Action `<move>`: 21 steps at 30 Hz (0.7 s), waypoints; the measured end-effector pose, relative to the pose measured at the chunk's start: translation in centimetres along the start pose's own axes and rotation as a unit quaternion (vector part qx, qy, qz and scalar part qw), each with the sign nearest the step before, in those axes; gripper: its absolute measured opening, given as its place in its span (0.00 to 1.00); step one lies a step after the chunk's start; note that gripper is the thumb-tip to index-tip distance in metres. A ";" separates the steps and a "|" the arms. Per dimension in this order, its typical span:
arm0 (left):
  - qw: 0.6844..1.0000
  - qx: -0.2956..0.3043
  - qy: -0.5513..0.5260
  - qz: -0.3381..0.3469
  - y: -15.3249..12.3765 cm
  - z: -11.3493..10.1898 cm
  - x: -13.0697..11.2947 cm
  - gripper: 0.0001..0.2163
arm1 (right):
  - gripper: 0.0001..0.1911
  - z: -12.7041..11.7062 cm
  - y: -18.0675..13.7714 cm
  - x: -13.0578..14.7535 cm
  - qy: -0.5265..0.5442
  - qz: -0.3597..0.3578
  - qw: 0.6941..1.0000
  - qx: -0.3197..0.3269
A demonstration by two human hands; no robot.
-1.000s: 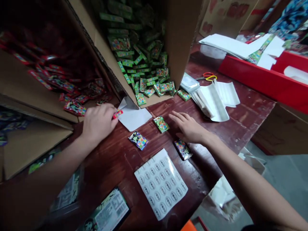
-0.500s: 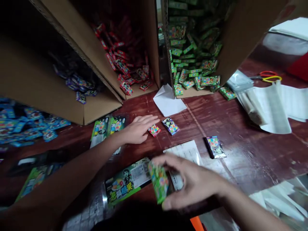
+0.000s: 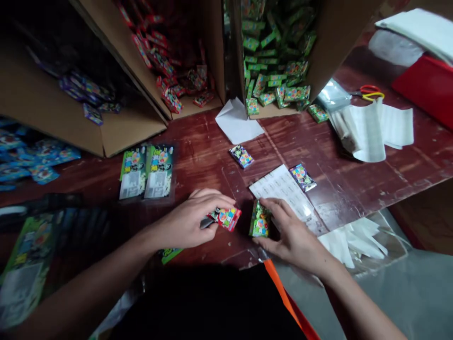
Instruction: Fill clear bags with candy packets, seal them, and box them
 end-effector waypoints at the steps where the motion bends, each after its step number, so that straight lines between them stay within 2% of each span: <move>1: 0.998 0.046 0.034 0.035 -0.5 1.3 -0.8 0.25 | 0.37 -0.2 -0.2 0.2 -0.018 -0.008 1.000 0.007; 3: 0.987 0.115 0.060 0.092 -1.5 3.6 -1.9 0.24 | 0.38 0.0 -0.8 0.5 -0.053 -0.025 0.998 0.038; 5: 0.986 0.115 0.058 0.103 -2.3 4.9 -2.3 0.23 | 0.37 0.6 -1.6 0.5 -0.080 -0.037 0.994 0.068; 6: 0.990 0.086 0.052 0.095 -2.7 5.1 -2.4 0.24 | 0.38 0.8 -2.0 0.4 -0.090 -0.042 0.993 0.070; 8: 0.995 -0.012 0.045 0.084 -3.4 5.1 -2.5 0.24 | 0.38 1.2 -2.7 0.2 -0.101 -0.050 0.992 0.056; 10: 0.985 -0.116 0.078 0.096 -4.3 5.2 -2.7 0.17 | 0.39 1.5 -3.4 0.1 -0.102 -0.058 0.992 0.035; 11: 0.977 -0.142 0.118 0.111 -4.7 5.6 -2.9 0.13 | 0.39 1.7 -3.6 0.0 -0.102 -0.060 0.993 0.029; 13: 0.960 -0.122 0.215 0.132 -5.0 7.3 -3.1 0.08 | 0.39 2.3 -3.9 -0.3 -0.107 -0.061 0.992 0.030; 14: 0.955 -0.086 0.254 0.129 -5.1 8.3 -2.8 0.11 | 0.39 2.6 -4.0 -0.4 -0.113 -0.063 0.991 0.035; 16: 0.952 -0.016 0.288 0.103 -5.3 9.6 -2.1 0.27 | 0.39 3.2 -4.0 -0.5 -0.129 -0.072 0.988 0.047; 17: 0.954 -0.005 0.287 0.082 -5.6 9.7 -1.8 0.36 | 0.39 3.5 -4.0 -0.5 -0.135 -0.077 0.987 0.051; 19: 0.960 -0.020 0.279 0.027 -6.1 9.4 -1.4 0.47 | 0.41 3.9 -3.8 -0.4 -0.135 -0.094 0.985 0.056; 21: 0.961 -0.051 0.270 -0.033 -6.6 9.2 -1.1 0.53 | 0.43 4.5 -3.4 0.0 -0.124 -0.118 0.983 0.062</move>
Point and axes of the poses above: each hand's wrist, its own y-axis towards the middle knuckle, its own z-axis out of the palm, x = y × z, the point moved 8 cm from there along y, towards the middle knuckle, and after that the axes turned 3 degrees about z, right-handed, at the moved point
